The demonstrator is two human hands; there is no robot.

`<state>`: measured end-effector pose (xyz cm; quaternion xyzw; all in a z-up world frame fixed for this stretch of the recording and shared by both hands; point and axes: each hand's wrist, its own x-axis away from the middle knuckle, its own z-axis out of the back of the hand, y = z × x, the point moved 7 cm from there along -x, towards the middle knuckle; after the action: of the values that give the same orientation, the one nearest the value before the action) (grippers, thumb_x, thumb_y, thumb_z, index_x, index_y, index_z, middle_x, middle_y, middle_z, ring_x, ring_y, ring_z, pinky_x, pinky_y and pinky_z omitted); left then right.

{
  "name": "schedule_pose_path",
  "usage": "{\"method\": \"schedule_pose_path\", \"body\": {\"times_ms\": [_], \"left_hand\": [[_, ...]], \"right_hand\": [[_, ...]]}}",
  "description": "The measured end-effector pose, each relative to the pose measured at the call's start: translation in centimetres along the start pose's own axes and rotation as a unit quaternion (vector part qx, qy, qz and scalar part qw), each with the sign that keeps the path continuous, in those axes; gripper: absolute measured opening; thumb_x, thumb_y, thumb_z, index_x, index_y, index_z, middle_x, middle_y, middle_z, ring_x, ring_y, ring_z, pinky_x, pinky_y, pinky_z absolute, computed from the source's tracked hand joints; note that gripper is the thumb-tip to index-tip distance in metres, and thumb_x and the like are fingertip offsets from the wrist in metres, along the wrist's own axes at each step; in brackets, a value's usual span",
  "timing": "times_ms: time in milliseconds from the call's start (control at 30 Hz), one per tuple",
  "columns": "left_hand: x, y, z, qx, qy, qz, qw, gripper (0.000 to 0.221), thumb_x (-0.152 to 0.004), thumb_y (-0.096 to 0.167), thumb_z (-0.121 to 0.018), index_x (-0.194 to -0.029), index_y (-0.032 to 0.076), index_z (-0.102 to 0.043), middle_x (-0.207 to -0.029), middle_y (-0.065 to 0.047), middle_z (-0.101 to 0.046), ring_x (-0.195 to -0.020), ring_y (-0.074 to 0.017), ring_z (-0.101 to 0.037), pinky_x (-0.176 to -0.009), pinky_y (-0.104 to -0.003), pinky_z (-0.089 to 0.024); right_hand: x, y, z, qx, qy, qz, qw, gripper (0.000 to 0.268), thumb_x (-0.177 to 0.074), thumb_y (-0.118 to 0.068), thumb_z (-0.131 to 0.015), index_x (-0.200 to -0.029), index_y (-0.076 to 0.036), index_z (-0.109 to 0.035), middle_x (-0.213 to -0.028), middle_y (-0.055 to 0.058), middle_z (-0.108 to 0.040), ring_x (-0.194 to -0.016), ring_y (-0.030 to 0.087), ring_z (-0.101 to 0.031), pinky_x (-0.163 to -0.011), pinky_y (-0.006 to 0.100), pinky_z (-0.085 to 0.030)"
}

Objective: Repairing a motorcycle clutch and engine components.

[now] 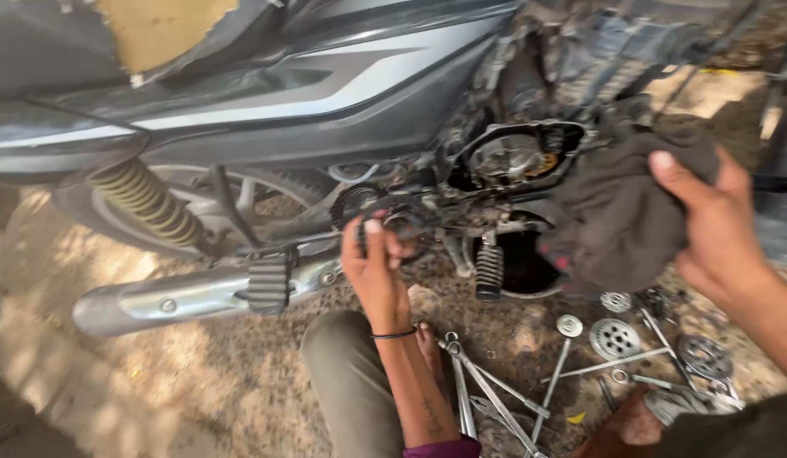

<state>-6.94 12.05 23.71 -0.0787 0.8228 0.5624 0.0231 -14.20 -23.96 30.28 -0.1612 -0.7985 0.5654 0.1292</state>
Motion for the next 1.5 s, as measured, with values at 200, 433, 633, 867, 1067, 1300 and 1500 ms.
{"method": "schedule_pose_path", "body": {"times_ms": [200,433,633,867,1067,1300,1500], "left_hand": [[1.7,5.9,6.4,-0.11,0.278,-0.203,0.933,0.019,-0.107,0.016,-0.06,-0.118,0.001,-0.064,-0.111,-0.002,-0.067,-0.092,-0.0079,-0.058,-0.078,-0.025,-0.049],[0.7,6.4,3.0,-0.498,0.184,-0.315,0.787,0.026,-0.095,0.009,-0.071,-0.121,0.013,-0.073,-0.11,-0.004,-0.065,-0.103,-0.0244,-0.053,-0.098,-0.041,-0.042],[0.1,5.2,2.4,-0.566,0.18,-0.33,0.734,0.039,-0.091,0.006,-0.071,-0.123,0.028,-0.075,-0.122,-0.001,-0.063,-0.119,-0.0276,-0.051,-0.11,-0.047,-0.038],[-1.1,2.7,1.6,-0.603,0.085,-0.293,0.737,0.04,-0.086,0.01,-0.072,-0.124,0.024,-0.071,-0.145,-0.013,-0.049,-0.142,-0.0433,-0.036,-0.117,-0.06,-0.028],[-2.1,1.5,1.3,-0.58,0.06,-0.274,0.765,0.039,-0.085,0.028,-0.075,-0.122,0.018,-0.068,-0.147,-0.012,-0.046,-0.147,-0.0446,-0.033,-0.12,-0.062,-0.027],[1.8,6.8,-3.2,-0.587,0.099,-0.344,0.726,0.055,-0.084,0.037,-0.077,-0.13,0.011,-0.065,-0.15,-0.018,-0.044,-0.143,-0.0513,-0.03,-0.115,-0.068,-0.018],[6.5,2.3,-13.2,-0.111,-0.217,-0.063,0.968,0.064,-0.105,0.042,-0.056,-0.156,0.005,-0.045,-0.156,-0.017,-0.051,-0.14,-0.0289,-0.056,-0.117,-0.042,-0.048]], "right_hand": [[-0.3,0.5,-1.1,0.04,-0.057,0.006,0.998,0.036,-0.103,-0.013,-0.062,-0.138,-0.009,-0.059,-0.132,0.007,-0.067,-0.118,0.019,-0.068,-0.105,0.035,-0.057],[-0.7,4.5,2.5,0.16,0.013,-0.201,0.966,0.051,-0.11,-0.052,-0.053,-0.137,-0.01,-0.063,-0.121,0.01,-0.07,-0.102,0.023,-0.067,-0.083,0.039,-0.055],[-0.9,4.5,2.4,0.154,0.004,-0.17,0.973,0.052,-0.111,-0.052,-0.051,-0.136,-0.007,-0.061,-0.123,0.012,-0.069,-0.106,0.025,-0.068,-0.088,0.038,-0.055],[-0.5,2.9,0.5,0.055,-0.034,-0.072,0.995,0.042,-0.11,-0.035,-0.057,-0.139,-0.006,-0.058,-0.134,0.011,-0.065,-0.121,0.025,-0.064,-0.109,0.044,-0.051],[-0.4,2.7,0.0,0.066,-0.035,-0.091,0.993,0.042,-0.11,-0.035,-0.054,-0.138,-0.004,-0.057,-0.133,0.011,-0.065,-0.123,0.025,-0.064,-0.11,0.043,-0.051],[0.7,0.2,-0.6,0.089,0.016,-0.029,0.995,0.042,-0.099,-0.025,-0.064,-0.137,-0.01,-0.055,-0.127,0.007,-0.065,-0.116,0.024,-0.065,-0.102,0.047,-0.054],[2.3,1.4,-4.5,-0.029,-0.146,-0.11,0.983,0.059,-0.095,-0.041,-0.063,-0.141,-0.006,-0.052,-0.136,0.011,-0.062,-0.124,0.023,-0.063,-0.107,0.045,-0.051]]}}
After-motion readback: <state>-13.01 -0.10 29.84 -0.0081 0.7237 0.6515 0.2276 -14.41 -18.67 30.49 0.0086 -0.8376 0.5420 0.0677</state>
